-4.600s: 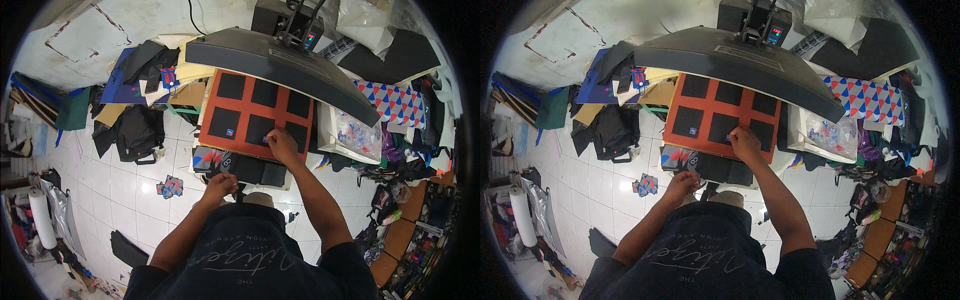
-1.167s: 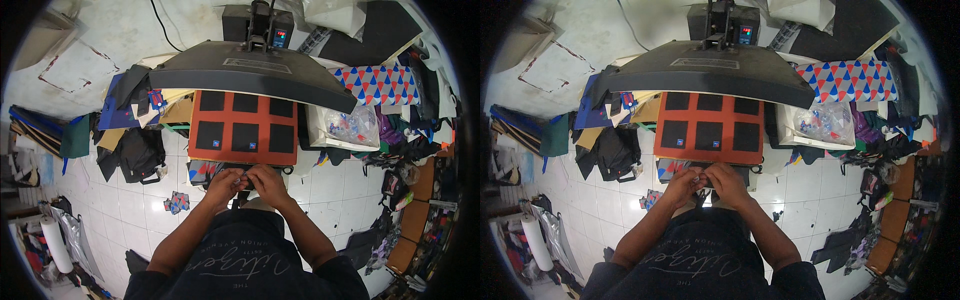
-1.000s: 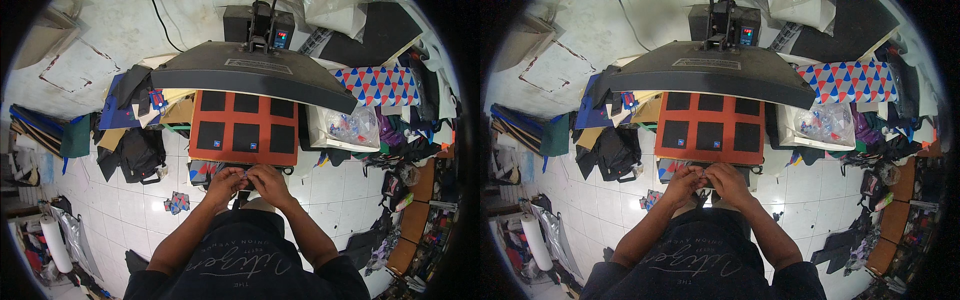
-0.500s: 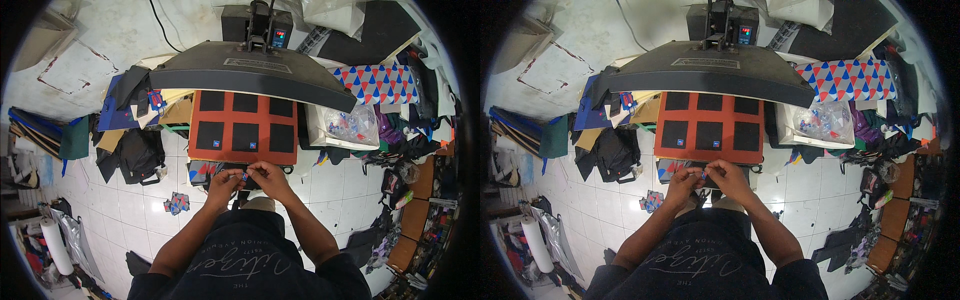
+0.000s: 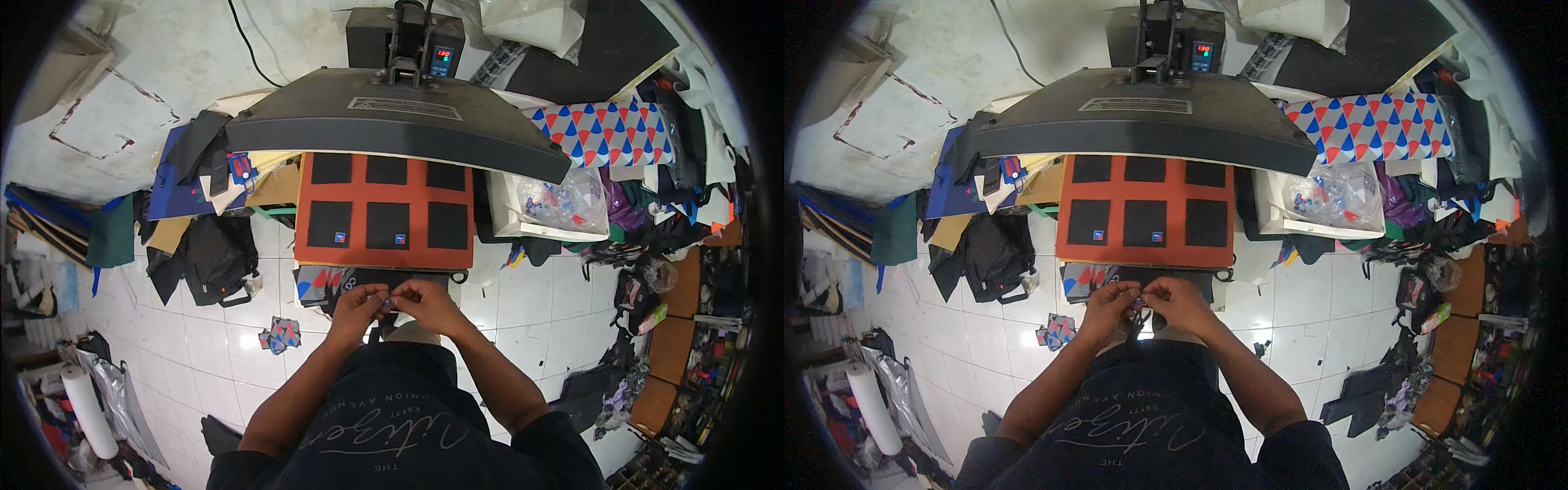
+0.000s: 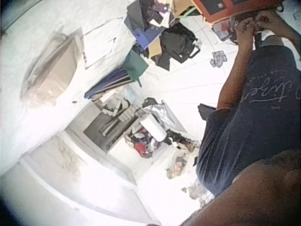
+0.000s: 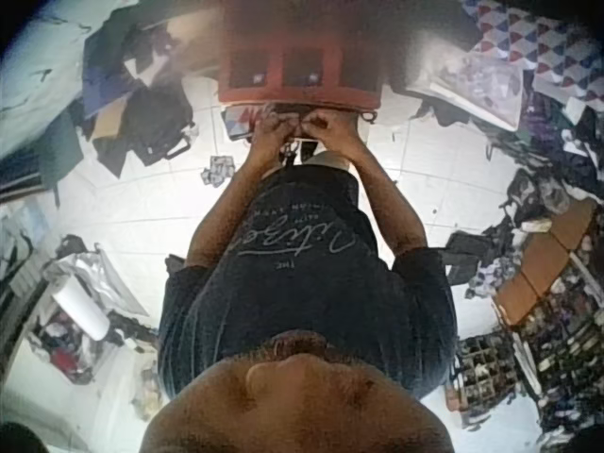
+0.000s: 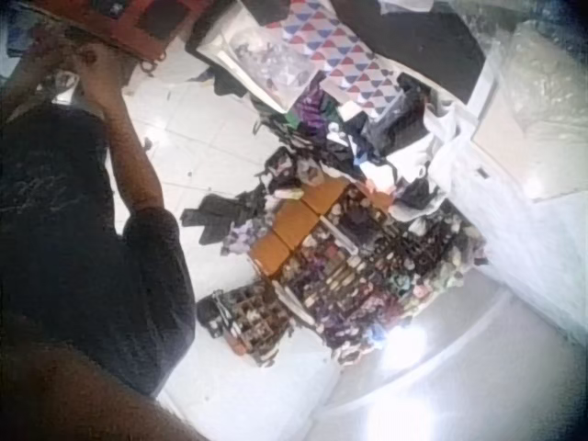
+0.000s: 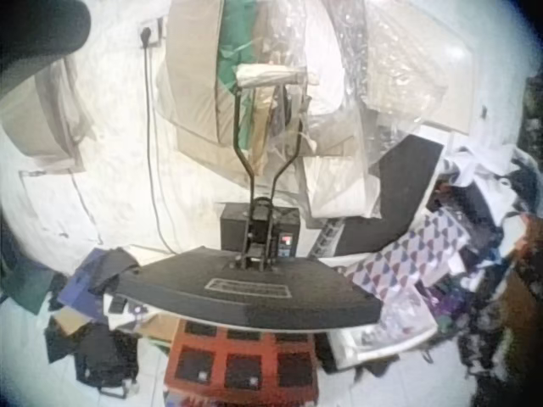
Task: The person places black rectangular pads onto a red board and then applies small blue labels to each pad. The person uses a heat press to press the board and then retrieves a roll of labels from a nearby drawer.
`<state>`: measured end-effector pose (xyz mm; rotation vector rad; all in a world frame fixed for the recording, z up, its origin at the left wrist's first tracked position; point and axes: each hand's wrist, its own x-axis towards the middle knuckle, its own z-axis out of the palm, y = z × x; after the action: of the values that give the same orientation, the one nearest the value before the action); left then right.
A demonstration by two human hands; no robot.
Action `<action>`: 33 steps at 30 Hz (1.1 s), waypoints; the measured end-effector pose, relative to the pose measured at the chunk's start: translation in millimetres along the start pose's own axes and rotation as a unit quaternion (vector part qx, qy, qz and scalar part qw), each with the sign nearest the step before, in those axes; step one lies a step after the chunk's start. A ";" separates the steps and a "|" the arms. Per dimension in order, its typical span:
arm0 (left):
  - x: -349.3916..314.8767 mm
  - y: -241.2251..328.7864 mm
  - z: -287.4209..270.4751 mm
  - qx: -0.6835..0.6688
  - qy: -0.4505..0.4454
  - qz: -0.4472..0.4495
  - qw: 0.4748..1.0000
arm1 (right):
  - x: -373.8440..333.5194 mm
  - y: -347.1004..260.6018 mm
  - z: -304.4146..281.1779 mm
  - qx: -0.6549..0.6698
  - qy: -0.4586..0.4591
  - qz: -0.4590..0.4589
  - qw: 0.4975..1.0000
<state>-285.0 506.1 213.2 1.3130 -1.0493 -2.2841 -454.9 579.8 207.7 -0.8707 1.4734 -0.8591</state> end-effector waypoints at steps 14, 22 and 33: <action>7.5 -10.7 -3.1 -0.058 0.009 -0.067 0.996 | 6.4 -3.2 -65.2 -0.123 0.015 0.026 0.992; 8.0 -19.9 -15.4 -0.047 0.013 -0.080 0.996 | 46.4 2.4 -166.8 -0.311 0.037 -0.001 0.950; -2.0 -22.3 -24.9 -0.054 0.042 -0.088 0.994 | 51.1 24.4 -151.8 -0.404 0.142 -0.121 0.895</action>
<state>-261.0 511.6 190.6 1.4956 -0.7978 -2.3513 -610.5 550.5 173.3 -1.6215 2.0581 -0.5414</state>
